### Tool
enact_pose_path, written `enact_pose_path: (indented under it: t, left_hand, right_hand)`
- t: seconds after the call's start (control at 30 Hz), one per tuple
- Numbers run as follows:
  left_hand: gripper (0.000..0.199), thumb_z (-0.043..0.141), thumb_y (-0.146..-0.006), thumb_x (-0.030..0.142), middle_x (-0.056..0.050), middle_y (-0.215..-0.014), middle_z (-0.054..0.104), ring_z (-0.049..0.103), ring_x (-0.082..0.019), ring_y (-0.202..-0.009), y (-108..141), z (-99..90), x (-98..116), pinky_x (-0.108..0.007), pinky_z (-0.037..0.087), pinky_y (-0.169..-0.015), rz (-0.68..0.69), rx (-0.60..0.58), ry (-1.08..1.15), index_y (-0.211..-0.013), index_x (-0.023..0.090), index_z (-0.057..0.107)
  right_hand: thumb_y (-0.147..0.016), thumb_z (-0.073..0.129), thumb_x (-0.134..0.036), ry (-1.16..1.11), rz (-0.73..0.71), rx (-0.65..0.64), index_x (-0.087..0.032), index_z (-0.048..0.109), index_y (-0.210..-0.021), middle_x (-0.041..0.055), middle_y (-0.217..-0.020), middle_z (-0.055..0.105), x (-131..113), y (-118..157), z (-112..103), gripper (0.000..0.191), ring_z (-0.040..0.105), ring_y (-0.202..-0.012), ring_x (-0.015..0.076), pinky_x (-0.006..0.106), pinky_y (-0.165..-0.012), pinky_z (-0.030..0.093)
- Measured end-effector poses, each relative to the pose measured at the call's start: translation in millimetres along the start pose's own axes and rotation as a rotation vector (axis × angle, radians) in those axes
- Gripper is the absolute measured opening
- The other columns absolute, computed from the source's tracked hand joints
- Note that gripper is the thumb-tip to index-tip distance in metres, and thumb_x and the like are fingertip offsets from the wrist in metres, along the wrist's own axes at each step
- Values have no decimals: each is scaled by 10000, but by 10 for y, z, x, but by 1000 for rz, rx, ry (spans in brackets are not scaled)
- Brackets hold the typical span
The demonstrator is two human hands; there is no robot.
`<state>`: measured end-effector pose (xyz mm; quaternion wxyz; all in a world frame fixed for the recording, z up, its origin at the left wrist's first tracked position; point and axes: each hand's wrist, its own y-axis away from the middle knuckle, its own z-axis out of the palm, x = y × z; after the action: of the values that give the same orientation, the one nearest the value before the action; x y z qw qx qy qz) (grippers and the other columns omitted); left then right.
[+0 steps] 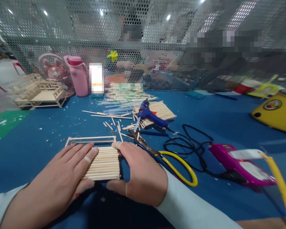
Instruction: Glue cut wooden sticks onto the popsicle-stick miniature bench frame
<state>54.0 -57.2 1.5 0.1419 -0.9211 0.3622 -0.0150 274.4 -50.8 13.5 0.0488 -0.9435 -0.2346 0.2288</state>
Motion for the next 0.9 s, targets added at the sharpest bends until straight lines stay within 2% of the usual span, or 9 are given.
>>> enact_pose_path:
  t: [0.3, 0.43, 0.5, 0.57, 0.63, 0.8, 0.9]
  left_hand:
    - [519, 409, -898, 431, -145, -1320, 532, 522, -321, -1157, 7, -17, -3, -526, 381, -969, 1, -15, -3, -1313, 122, 452]
    - [520, 425, -890, 433, -155, -1326, 523, 519, -324, -1166, -7, -24, 5, -530, 393, -962, -5, -11, 24, -1309, 125, 441]
    - [516, 438, -887, 412, -167, -1337, 509, 513, -322, -1178, -11, -39, 11, -531, 400, -959, -11, 2, 55, -1319, 130, 411]
    - [550, 446, -884, 400, -192, -1344, 492, 495, -318, -1202, -7, -71, 9, -535, 393, -970, -8, 28, 100, -1345, 117, 347]
    - [630, 457, -874, 414, -214, -1371, 452, 436, -313, -1258, 15, -120, -14, -548, 348, -1010, -12, 61, 147, -1385, 109, 251]
    - [823, 490, -846, 420, -178, -1514, 179, 173, -319, -1387, 163, -204, -182, -620, 128, -1078, -96, 171, 289, -1455, 208, -20]
    - [930, 521, -817, 457, -161, -1539, 43, 104, -360, -1388, 270, -119, -296, -625, 176, -1061, -190, 163, 448, -1451, 218, -115]
  right_hand:
    - [-596, 705, -414, 0, -16, 7, -169, 516, -1173, 118, -1108, 628, 18, 0, 0, 655, 591, -1009, 269, 405, -875, 464]
    - [-627, 698, -424, -1, 7, -16, -176, 482, -1251, 124, -1175, 600, 1, 16, -3, 705, 569, -1065, 271, 406, -908, 447]
    - [-610, 719, -430, -8, 26, -37, -184, 376, -1357, 108, -1156, 608, -10, 17, -33, 858, 579, -1040, 267, 399, -889, 454]
    - [-574, 744, -456, -36, 56, -77, -192, 199, -1443, 62, -1026, 639, -7, 8, -87, 1059, 619, -890, 238, 364, -782, 490]
    - [-582, 729, -494, -72, 83, -101, -204, 85, -1465, 9, -890, 623, 11, -12, -158, 1130, 610, -724, 192, 321, -672, 490]
    - [-617, 684, -541, -98, 98, -129, -237, 212, -1432, 2, -885, 584, 42, -91, -282, 990, 578, -712, 170, 307, -682, 466]
    - [-526, 764, -489, -131, 151, -196, -243, 322, -1364, -2, -886, 588, 37, -109, -264, 979, 579, -723, 166, 284, -678, 473]
